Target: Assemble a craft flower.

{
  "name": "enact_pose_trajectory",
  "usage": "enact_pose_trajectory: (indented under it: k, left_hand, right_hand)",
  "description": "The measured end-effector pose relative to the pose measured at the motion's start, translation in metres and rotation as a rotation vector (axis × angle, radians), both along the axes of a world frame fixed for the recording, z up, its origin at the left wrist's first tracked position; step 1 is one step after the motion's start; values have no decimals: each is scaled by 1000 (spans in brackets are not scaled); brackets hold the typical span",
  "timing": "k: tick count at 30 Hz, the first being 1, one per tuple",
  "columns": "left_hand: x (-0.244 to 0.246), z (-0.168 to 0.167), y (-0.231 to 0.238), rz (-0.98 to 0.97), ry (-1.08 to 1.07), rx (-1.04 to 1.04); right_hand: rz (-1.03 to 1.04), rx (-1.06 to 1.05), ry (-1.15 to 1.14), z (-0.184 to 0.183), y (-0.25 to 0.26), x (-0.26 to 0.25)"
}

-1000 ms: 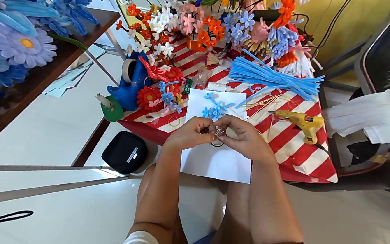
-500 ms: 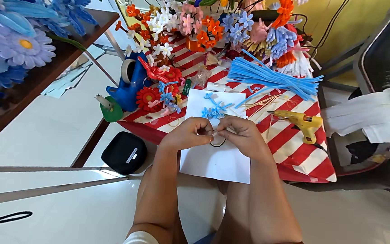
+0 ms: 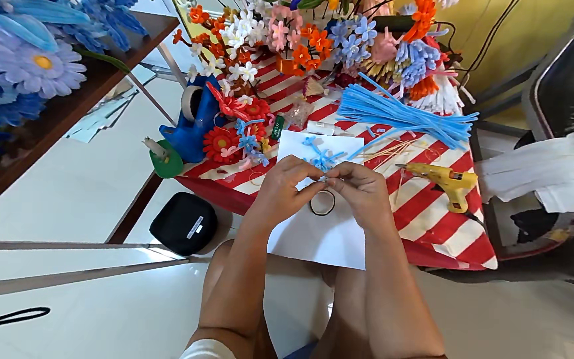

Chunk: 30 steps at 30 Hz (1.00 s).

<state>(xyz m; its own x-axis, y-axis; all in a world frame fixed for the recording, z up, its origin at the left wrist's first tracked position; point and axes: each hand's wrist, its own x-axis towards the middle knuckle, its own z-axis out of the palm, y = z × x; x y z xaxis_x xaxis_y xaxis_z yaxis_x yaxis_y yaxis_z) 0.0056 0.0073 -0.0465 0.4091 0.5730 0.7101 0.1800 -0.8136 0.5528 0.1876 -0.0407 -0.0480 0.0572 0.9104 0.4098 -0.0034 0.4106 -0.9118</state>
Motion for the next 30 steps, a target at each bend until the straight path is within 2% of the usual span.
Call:
enact_pose_trajectory:
  k: [10, 19, 22, 27, 30]
  left_hand:
    - [0, -1, 0, 53, 29, 58]
    - [1, -1, -1, -13, 5, -51]
    - [1, -1, -2, -45, 6, -149]
    - [-1, 0, -2, -48, 45, -233]
    - [-1, 1, -2, -56, 83, -262]
  right_hand:
    - [-29, -11, -2, 0, 0, -1]
    - [-28, 11, -2, 0, -1, -2]
    - [-46, 77, -97, -3, 1, -2]
    - [-213, 257, -466, -4, 3, -5]
    - [-255, 292, -604, -5, 4, -9]
